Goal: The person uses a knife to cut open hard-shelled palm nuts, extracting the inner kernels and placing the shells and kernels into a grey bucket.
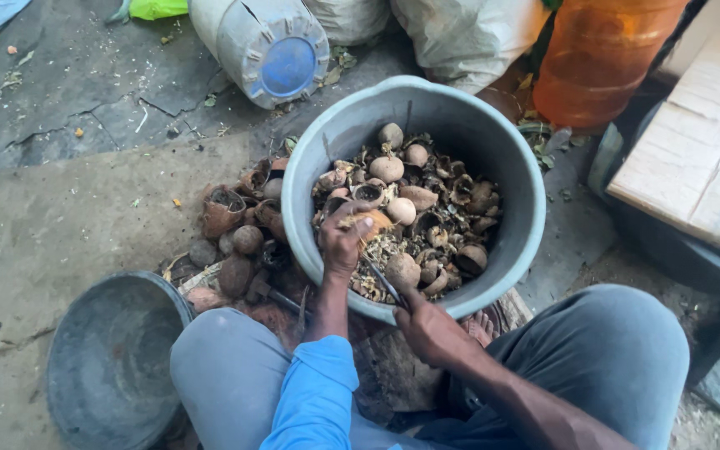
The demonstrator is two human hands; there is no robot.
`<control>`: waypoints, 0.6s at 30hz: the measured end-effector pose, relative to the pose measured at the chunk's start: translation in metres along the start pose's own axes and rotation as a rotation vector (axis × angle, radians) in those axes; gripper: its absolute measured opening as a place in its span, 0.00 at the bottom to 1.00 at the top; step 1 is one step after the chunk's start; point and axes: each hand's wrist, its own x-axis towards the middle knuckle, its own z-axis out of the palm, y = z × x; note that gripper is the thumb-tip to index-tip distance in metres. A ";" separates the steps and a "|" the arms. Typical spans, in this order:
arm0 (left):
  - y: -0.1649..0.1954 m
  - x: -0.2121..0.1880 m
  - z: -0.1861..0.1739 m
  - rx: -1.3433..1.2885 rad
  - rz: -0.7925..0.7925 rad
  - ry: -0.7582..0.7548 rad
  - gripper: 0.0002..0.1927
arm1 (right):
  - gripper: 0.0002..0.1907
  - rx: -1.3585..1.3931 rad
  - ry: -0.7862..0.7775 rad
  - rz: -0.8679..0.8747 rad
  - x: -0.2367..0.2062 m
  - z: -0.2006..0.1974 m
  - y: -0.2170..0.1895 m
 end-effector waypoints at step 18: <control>-0.005 0.002 0.016 -1.275 -0.391 0.065 0.23 | 0.26 -0.198 0.266 -0.241 -0.003 -0.011 0.007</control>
